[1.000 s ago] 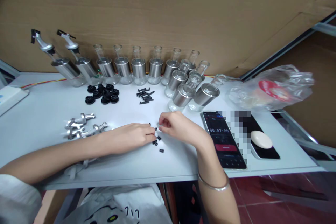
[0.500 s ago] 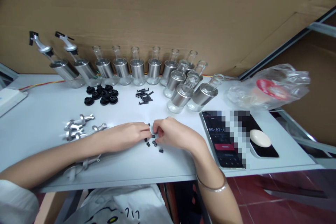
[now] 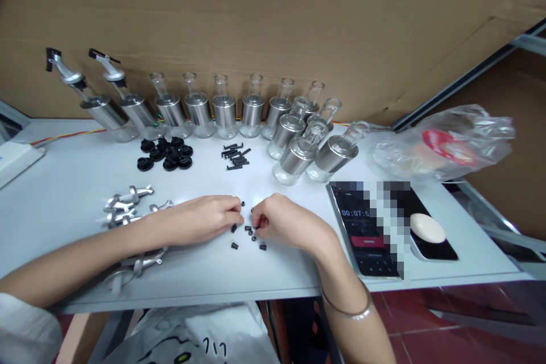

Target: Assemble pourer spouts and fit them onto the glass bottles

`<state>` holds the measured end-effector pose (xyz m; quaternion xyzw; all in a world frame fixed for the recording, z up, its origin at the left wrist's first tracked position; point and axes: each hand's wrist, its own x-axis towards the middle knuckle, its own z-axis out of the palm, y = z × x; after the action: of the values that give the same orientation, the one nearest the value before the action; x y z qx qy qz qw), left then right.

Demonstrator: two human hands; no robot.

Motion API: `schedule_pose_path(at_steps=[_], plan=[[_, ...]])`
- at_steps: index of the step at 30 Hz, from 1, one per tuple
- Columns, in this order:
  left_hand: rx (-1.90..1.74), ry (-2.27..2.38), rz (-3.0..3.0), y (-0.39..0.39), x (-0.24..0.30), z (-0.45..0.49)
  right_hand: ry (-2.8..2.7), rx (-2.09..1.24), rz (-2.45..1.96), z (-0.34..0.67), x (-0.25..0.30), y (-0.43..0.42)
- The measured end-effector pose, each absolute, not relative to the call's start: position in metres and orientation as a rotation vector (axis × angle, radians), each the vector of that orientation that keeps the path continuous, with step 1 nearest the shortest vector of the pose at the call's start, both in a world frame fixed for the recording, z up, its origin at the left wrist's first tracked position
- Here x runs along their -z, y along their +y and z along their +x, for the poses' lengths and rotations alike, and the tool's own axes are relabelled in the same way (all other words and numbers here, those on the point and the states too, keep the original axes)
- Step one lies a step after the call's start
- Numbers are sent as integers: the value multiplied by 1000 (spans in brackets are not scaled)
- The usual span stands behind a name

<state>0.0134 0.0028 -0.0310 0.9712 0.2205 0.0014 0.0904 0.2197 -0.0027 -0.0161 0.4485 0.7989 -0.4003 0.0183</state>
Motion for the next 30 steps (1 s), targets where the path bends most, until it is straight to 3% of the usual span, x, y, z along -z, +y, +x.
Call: schedule_pose_path(at_steps=[13, 30], plan=[[-174, 612, 2672, 9, 36, 12, 2627, 1081, 1453, 216, 20, 1], [-177, 570, 2927, 12, 40, 11, 2690, 995, 1401, 213, 19, -3]])
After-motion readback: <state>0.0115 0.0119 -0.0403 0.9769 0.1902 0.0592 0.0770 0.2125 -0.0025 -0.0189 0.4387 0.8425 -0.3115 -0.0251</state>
